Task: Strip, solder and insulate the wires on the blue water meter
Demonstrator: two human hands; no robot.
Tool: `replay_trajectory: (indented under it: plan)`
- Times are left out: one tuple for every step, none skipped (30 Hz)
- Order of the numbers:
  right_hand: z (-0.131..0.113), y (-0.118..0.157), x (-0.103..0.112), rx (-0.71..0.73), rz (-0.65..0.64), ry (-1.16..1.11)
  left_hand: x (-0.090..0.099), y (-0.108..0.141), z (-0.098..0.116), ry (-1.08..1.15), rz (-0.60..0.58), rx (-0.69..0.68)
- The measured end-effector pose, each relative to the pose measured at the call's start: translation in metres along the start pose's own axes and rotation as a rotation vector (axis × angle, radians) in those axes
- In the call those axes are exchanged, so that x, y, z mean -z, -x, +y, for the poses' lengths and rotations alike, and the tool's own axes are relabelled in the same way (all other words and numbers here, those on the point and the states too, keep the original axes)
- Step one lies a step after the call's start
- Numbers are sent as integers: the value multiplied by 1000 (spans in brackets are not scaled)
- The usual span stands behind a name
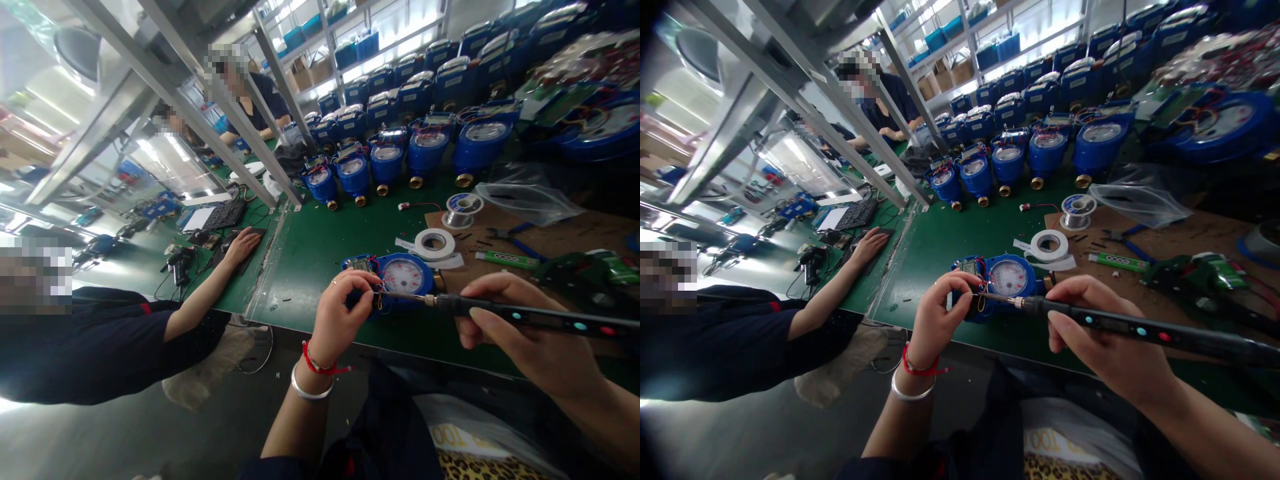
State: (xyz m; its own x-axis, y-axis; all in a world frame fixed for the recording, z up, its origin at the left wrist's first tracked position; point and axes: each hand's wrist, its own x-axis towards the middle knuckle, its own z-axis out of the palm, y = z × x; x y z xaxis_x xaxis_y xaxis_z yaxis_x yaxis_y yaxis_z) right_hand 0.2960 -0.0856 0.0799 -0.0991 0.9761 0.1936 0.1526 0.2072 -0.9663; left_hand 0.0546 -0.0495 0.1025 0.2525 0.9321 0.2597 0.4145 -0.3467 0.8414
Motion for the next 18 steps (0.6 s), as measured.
replay_trajectory:
  plan:
    - [0, 0, 0, 0, -3, -1, 0, 0, 0, -1, 0, 0]
    - [1, 0, 0, 2, -4, -2, 0, 0, 0, -3, 1, 0]
    - [1, 1, 0, 3, -3, -2, 0, 0, 0, -5, 3, 1]
    - [2, 1, 0, 4, -4, -4, 0, 0, 0, -6, 4, 0]
    - [2, 1, 0, 5, -4, -6, 0, 0, 0, -7, 5, 0]
    - [2, 1, 0, 3, -3, -9, 0, 0, 0, -7, 6, 0]
    - [3, 1, 0, 1, -3, -13, 0, 0, 0, -6, 6, 0]
    - [3, 1, 0, -1, -4, -16, 0, 0, 0, -5, 6, 0]
    - [2, 2, 0, 0, -4, -18, -1, 0, 0, -5, 6, -1]
    - [2, 2, 0, 3, -3, -15, -1, 0, 0, -5, 5, -3]
    - [1, 2, 0, 6, -2, -7, -1, 0, 0, -4, 7, -6]
    - [1, 2, 0, 8, -1, 1, -1, 0, -1, -3, 9, -10]
    - [0, 2, 0, 11, 0, 7, -1, 0, -1, -1, 11, -13]
    - [0, 1, 0, 11, 2, 11, -1, 0, -1, 1, 14, -15]
    - [0, 1, 0, 8, 4, 9, -1, 0, -1, 3, 17, -15]
    - [0, 1, 0, 2, 5, 3, -1, 0, -1, 2, 19, -14]
    - [0, 1, 0, -2, 8, -4, -1, 0, -1, 0, 20, -12]
    - [0, 1, 0, -6, 10, -12, -1, 0, -1, -4, 19, -9]
